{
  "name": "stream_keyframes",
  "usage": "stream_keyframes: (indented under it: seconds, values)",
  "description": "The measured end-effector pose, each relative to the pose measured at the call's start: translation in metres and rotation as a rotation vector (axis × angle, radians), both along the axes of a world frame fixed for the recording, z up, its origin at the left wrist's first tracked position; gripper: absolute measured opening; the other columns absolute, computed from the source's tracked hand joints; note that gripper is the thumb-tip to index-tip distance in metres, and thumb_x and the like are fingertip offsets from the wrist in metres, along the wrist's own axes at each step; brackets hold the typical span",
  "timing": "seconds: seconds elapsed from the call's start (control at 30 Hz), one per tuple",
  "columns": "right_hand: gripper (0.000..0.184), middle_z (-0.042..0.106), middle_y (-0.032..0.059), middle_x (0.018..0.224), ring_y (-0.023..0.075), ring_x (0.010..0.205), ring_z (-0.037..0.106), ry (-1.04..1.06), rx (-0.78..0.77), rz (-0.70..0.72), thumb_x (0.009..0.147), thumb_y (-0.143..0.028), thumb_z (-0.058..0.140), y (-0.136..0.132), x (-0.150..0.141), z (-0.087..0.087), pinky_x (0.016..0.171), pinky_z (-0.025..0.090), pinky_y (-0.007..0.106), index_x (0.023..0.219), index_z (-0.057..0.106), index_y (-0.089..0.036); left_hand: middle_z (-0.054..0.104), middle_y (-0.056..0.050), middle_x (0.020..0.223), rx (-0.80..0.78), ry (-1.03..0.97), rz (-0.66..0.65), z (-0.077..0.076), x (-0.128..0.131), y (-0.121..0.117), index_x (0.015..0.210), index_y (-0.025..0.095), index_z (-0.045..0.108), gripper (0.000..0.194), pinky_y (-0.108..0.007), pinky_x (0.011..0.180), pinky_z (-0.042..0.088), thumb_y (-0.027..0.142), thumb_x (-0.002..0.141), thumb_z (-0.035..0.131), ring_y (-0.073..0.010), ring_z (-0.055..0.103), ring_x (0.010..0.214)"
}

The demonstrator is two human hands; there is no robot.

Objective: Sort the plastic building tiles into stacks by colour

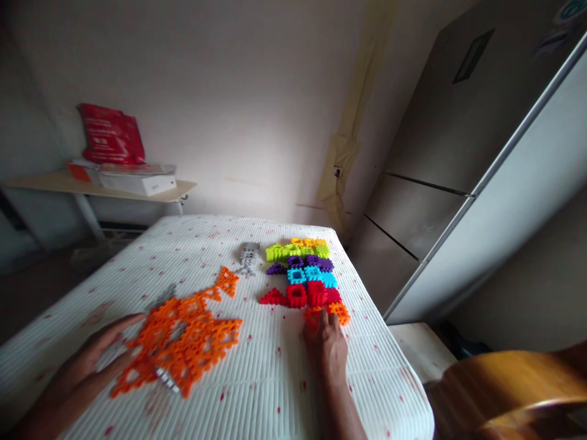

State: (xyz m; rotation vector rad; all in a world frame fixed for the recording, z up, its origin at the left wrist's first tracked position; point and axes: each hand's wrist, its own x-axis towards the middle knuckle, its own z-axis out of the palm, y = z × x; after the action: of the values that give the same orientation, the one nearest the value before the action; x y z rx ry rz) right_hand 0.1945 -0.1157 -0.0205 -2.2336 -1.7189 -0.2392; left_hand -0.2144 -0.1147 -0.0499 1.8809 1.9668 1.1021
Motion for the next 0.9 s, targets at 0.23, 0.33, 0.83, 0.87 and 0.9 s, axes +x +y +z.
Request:
stream_keyframes:
  seconds: [0.23,0.33,0.83,0.87,0.9]
  values:
    - [0.029,0.065,0.0098,0.09,0.0189,0.071,0.065,-0.011,0.012,0.018,0.079,-0.021,0.054,0.002,0.003,-0.007,0.054,0.04,0.023,0.107,0.06,-0.015,0.056,-0.011,0.128,-0.093,-0.124,-0.038,-0.001,-0.004,0.002,0.121,0.018,0.051,0.061,-0.043,0.101,0.043,0.057,0.073,0.048,-0.0292,0.055,0.115]
    - [0.03,0.065,0.0092,0.089,0.0185,0.07,0.065,-0.016,0.008,0.022,0.08,-0.021,0.054,0.003,0.004,-0.008,0.055,0.04,0.023,0.108,0.06,-0.015,0.057,-0.011,0.127,-0.079,-0.137,-0.043,-0.004,-0.005,0.004,0.121,0.019,0.051,0.062,-0.043,0.101,0.043,0.056,0.073,0.05,-0.0292,0.055,0.114]
    - [0.028,0.061,0.0142,0.105,0.02,0.083,0.063,0.008,0.416,0.271,0.093,-0.031,0.039,-0.005,-0.001,-0.013,0.063,0.05,0.027,0.102,0.059,-0.014,0.053,-0.01,0.132,-0.055,-0.115,-0.096,-0.011,-0.005,0.004,0.125,0.021,0.047,0.053,-0.038,0.107,0.036,0.047,0.079,0.049,-0.0253,0.05,0.121]
    - [0.027,0.062,0.013,0.101,0.0187,0.082,0.063,0.028,0.439,0.347,0.094,-0.03,0.038,-0.007,-0.004,-0.011,0.064,0.049,0.026,0.099,0.06,-0.015,0.055,-0.01,0.13,-0.035,-0.095,-0.097,-0.009,-0.004,0.004,0.123,0.02,0.048,0.053,-0.038,0.106,0.038,0.047,0.078,0.05,-0.0255,0.051,0.12]
    - [0.026,0.063,0.0114,0.096,0.017,0.079,0.063,0.048,0.441,0.434,0.095,-0.028,0.037,-0.008,-0.007,-0.008,0.064,0.049,0.025,0.096,0.06,-0.016,0.057,-0.011,0.127,-0.001,-0.063,-0.1,-0.006,-0.003,0.005,0.121,0.02,0.051,0.052,-0.038,0.104,0.039,0.047,0.077,0.05,-0.0257,0.052,0.117]
